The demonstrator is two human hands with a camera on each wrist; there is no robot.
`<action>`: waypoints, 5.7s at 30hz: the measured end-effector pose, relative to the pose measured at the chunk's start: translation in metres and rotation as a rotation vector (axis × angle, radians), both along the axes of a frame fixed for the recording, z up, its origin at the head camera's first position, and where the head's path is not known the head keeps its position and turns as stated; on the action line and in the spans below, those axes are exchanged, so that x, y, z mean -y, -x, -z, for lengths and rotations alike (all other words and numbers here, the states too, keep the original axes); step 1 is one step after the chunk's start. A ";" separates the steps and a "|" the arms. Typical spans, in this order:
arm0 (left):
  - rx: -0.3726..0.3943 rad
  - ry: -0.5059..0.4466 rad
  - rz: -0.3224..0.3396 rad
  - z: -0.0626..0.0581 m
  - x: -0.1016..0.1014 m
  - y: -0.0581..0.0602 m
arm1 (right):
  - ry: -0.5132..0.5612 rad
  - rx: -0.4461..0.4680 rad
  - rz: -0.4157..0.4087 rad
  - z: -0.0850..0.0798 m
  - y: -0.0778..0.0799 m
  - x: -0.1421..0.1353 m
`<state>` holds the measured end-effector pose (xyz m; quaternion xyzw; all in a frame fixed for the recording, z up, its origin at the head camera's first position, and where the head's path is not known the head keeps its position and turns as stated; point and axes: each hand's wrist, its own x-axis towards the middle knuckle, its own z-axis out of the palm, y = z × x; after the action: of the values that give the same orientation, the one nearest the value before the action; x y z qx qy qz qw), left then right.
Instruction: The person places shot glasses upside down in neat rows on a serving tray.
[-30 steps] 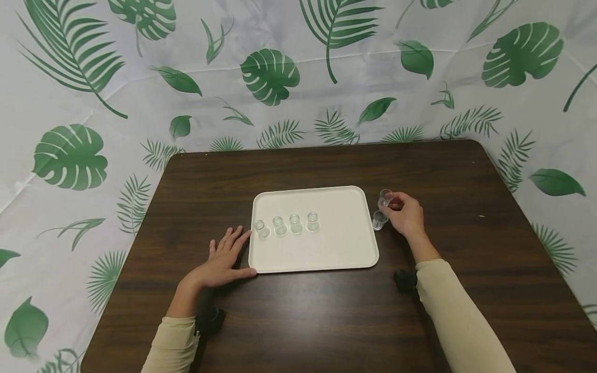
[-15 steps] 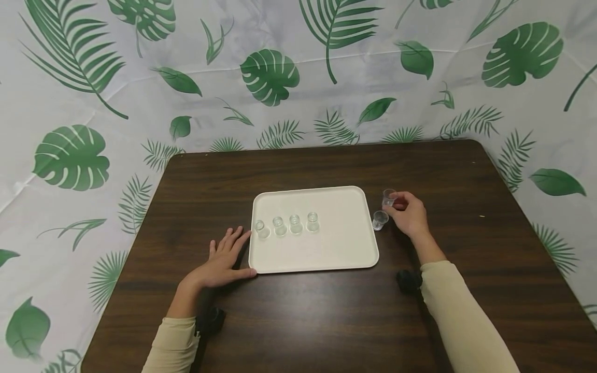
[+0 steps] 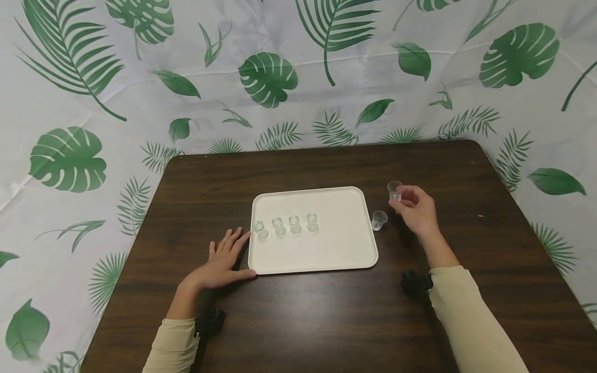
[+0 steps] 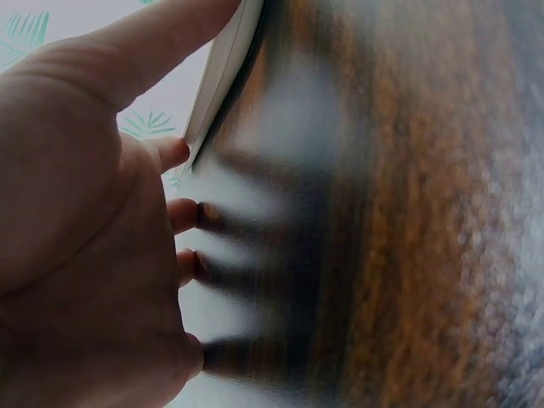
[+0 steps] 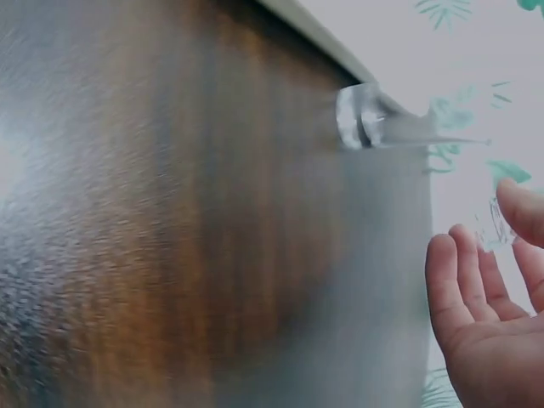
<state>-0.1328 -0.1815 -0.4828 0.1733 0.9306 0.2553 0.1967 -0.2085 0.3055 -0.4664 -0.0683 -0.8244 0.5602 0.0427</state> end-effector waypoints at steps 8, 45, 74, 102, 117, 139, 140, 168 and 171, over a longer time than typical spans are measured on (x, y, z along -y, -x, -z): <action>-0.009 -0.006 -0.006 0.003 0.001 0.000 | -0.035 -0.067 -0.010 -0.018 0.000 0.007; -0.003 -0.004 -0.012 0.007 -0.001 -0.001 | -0.349 -0.162 -0.322 -0.005 -0.009 0.111; -0.008 -0.010 -0.010 0.006 -0.001 -0.002 | -0.415 -0.173 -0.388 0.009 -0.011 0.125; -0.018 -0.033 -0.002 0.003 -0.002 -0.001 | -0.294 -0.173 -0.350 -0.016 -0.018 0.097; -0.021 -0.035 -0.006 0.003 -0.001 -0.001 | -0.093 -0.214 0.157 -0.016 -0.027 0.032; -0.008 -0.021 -0.004 0.004 -0.001 -0.001 | -0.288 -0.065 -0.249 0.028 -0.035 0.012; -0.005 -0.014 -0.004 0.004 0.000 -0.001 | -0.295 -0.064 -0.253 0.029 -0.035 0.013; -0.026 -0.036 -0.001 0.006 0.001 -0.002 | -0.343 -0.065 -0.196 0.038 -0.037 0.020; -0.019 -0.032 -0.004 0.006 0.002 -0.002 | -0.339 -0.071 -0.194 0.038 -0.037 0.020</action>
<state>-0.1312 -0.1831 -0.4892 0.1769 0.9285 0.2691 0.1847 -0.1719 0.2857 -0.5048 0.0392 -0.9076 0.4170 0.0283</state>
